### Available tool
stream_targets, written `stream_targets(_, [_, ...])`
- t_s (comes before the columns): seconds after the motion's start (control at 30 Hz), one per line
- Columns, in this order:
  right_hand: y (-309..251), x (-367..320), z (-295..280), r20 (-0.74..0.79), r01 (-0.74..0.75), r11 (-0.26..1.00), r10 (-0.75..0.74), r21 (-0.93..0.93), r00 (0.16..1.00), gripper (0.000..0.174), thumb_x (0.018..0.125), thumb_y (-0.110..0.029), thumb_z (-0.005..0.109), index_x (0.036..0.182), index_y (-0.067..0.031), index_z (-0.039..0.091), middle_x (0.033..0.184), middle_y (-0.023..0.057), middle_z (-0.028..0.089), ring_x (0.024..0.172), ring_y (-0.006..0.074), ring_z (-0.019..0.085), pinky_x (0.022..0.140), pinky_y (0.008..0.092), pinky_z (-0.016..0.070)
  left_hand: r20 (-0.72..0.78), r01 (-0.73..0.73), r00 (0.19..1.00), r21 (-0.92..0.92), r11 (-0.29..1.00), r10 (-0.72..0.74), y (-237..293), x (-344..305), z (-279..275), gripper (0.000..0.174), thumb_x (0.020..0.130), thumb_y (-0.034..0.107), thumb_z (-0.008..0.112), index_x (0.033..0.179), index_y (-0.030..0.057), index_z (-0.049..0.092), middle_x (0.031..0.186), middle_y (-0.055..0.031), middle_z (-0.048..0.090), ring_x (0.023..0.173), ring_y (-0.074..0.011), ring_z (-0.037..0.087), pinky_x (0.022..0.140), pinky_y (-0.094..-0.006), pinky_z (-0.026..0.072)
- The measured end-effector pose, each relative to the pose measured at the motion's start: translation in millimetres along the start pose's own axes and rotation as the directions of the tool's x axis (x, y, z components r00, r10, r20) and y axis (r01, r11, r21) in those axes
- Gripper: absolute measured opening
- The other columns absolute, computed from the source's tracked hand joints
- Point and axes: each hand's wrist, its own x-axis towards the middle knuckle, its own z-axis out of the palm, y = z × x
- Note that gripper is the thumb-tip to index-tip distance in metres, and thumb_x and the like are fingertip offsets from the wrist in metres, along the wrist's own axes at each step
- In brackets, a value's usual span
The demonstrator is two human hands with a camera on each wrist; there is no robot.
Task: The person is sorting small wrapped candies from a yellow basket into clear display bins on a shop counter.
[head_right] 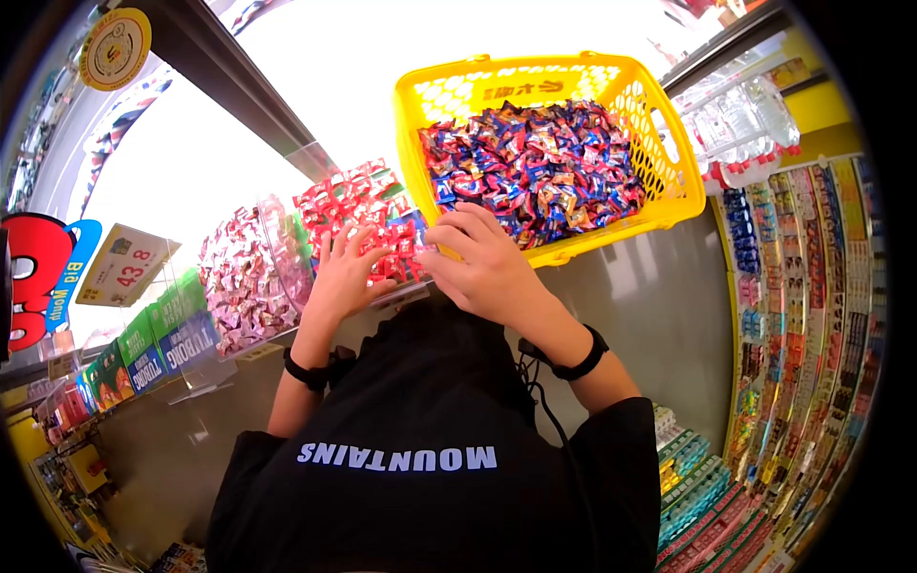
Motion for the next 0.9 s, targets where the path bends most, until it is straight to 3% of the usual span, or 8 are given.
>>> stream_targets(0.07, [-1, 1, -1, 0.014, 0.033, 0.999, -0.033, -0.027, 0.999, 0.03, 0.079, -0.008, 0.085, 0.107, -0.0095, 0.075, 0.113, 0.0072, 0.065, 0.114, 0.0316, 0.063, 0.11, 0.0514, 0.0516, 0.052, -0.003, 0.999, 0.006, 1.0, 0.002, -6, -5, 4, 0.052, 0.09, 0.049, 0.079, 0.134, 0.0199, 0.073, 0.158, -0.013, 0.052, 0.155, -0.0405, 0.035, 0.128, -0.063, 0.0224])
stream_targets(0.27, [-4, 3, 6, -0.083, -0.058, 0.996, 0.052, -0.071, 0.995, 0.035, 0.08, -0.011, 0.081, 0.115, -0.0097, 0.074, 0.115, 0.0066, 0.065, 0.118, 0.0304, 0.063, 0.111, 0.0516, 0.0484, -0.093, 0.013, 0.996, 0.035, 0.999, -0.01, -11, -7, -19, 0.055, 0.091, 0.043, 0.08, 0.14, 0.0202, 0.069, 0.16, -0.0155, 0.05, 0.154, -0.042, 0.037, 0.128, -0.0629, 0.0241])
stream_targets(0.4, [-2, 3, 6, -0.001, -0.01, 0.991, 0.01, -0.136, 1.0, 0.04, 0.085, -0.016, 0.078, 0.124, -0.0113, 0.072, 0.121, 0.0061, 0.066, 0.121, 0.0282, 0.063, 0.115, 0.0506, 0.0444, -0.198, -0.002, 0.98, 0.001, 1.0, 0.003, 4, -1, -45, 0.055, 0.089, 0.037, 0.082, 0.14, 0.0199, 0.068, 0.161, -0.0144, 0.049, 0.155, -0.0418, 0.036, 0.128, -0.0624, 0.0236])
stream_targets(0.5, [-5, 1, 4, 0.0, -0.046, 0.989, 0.047, -0.139, 0.999, 0.051, 0.082, -0.014, 0.081, 0.131, -0.0131, 0.071, 0.121, 0.0062, 0.065, 0.124, 0.0289, 0.063, 0.117, 0.053, 0.0437, -0.242, -0.008, 0.97, -0.017, 1.0, 0.003, 20, 6, -67, 0.055, 0.089, 0.033, 0.083, 0.14, 0.0196, 0.068, 0.162, -0.0133, 0.047, 0.155, -0.0416, 0.035, 0.128, -0.0627, 0.0233])
stream_targets(0.53, [-7, 0, 2, 0.05, -0.053, 0.984, 0.063, -0.173, 0.997, 0.055, 0.084, -0.02, 0.082, 0.138, -0.0161, 0.068, 0.135, 0.007, 0.065, 0.131, 0.029, 0.06, 0.12, 0.0545, 0.0405, -0.25, -0.004, 0.968, -0.017, 1.0, 0.0, 26, 9, -74, 0.055, 0.089, 0.033, 0.083, 0.14, 0.0195, 0.068, 0.163, -0.0131, 0.047, 0.155, -0.0416, 0.035, 0.128, -0.0626, 0.0235])
stream_targets(0.67, [-1, -10, -12, 0.077, -0.027, 0.996, 0.033, -0.086, 0.996, 0.062, 0.086, -0.037, 0.084, 0.143, -0.0198, 0.064, 0.155, 0.0089, 0.056, 0.141, 0.0301, 0.054, 0.121, 0.0562, 0.0368, -0.279, -0.018, 0.96, 0.024, 1.0, 0.024, 51, 24, -97, 0.057, 0.09, 0.029, 0.082, 0.144, 0.0196, 0.066, 0.164, -0.0133, 0.045, 0.157, -0.0409, 0.034, 0.129, -0.0623, 0.0227])
stream_targets(0.9, [59, -54, -88, 0.019, -0.078, 0.993, 0.08, -0.088, 0.997, 0.056, 0.084, -0.039, 0.085, 0.131, -0.0143, 0.068, 0.147, 0.0118, 0.059, 0.138, 0.0317, 0.054, 0.121, 0.0578, 0.0363, -0.284, -0.093, 0.95, 0.145, 0.985, 0.132, 107, 63, -145, 0.057, 0.085, 0.022, 0.085, 0.14, 0.0195, 0.069, 0.166, -0.0129, 0.044, 0.158, -0.0416, 0.032, 0.13, -0.0615, 0.024])
